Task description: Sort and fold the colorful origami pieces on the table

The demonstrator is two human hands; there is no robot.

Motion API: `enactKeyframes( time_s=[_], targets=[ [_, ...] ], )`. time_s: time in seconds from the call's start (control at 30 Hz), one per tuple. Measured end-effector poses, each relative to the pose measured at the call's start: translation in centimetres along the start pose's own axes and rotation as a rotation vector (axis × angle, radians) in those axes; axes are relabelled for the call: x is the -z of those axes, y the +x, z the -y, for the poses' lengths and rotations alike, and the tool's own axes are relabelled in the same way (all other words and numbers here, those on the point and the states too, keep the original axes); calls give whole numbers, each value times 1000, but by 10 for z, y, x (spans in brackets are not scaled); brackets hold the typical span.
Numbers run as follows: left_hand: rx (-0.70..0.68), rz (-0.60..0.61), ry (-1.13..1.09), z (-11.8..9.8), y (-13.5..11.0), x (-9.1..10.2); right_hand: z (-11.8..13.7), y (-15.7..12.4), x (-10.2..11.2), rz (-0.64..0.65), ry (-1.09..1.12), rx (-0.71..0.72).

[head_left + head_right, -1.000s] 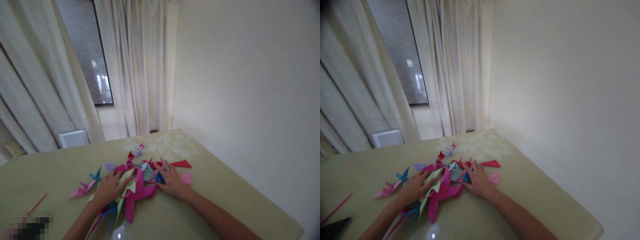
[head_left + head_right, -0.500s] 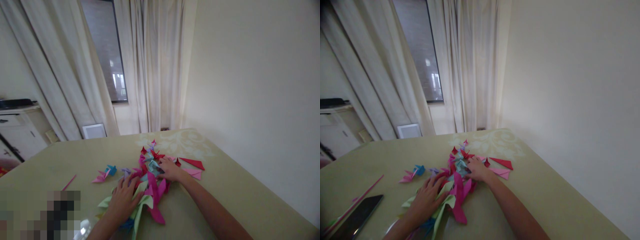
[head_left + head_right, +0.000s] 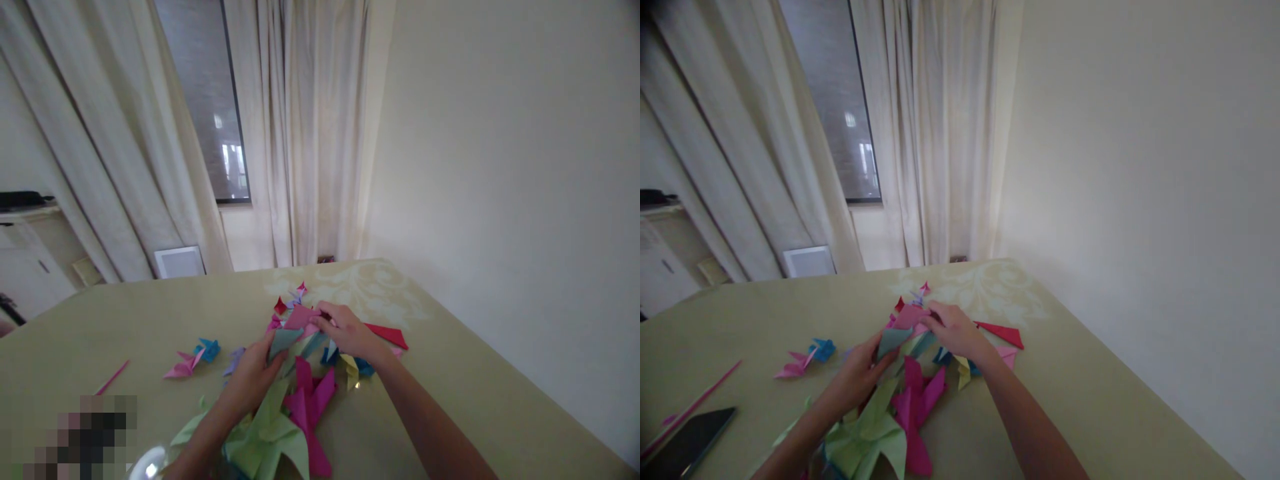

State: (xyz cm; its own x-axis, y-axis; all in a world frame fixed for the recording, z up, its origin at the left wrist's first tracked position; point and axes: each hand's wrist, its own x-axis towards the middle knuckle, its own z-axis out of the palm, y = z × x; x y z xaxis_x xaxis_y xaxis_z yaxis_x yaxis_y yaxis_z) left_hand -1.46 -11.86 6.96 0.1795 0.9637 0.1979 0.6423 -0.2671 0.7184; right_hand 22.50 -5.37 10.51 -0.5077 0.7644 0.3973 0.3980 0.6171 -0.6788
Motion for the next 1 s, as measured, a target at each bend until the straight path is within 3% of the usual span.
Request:
enactKeyframes(
  time_s=[0.13, 0.4, 0.57, 0.73, 0.83, 1.0],
  targets=[
    [-55, -98, -103, 5, -1, -1, 5, 2, -4, -154, 115, -57],
    [82, -172, 177, 36, -5, 15, 14, 5, 7, -418, 391, -104],
    [-64, -146, -48, 7, -14, 23, 27, 3, 4, -505, 481, -117],
    [-32, -99, -269, -26, -18, 12, 44, 0, -6, -497, 522, -136],
    [-57, -71, -300, -32, -14, 9, 51, -1, -11, -445, 608, -158],
    [-56, -77, -376, -25, -12, 11, 54, -1, -13, -479, 708, -124]
  ],
)
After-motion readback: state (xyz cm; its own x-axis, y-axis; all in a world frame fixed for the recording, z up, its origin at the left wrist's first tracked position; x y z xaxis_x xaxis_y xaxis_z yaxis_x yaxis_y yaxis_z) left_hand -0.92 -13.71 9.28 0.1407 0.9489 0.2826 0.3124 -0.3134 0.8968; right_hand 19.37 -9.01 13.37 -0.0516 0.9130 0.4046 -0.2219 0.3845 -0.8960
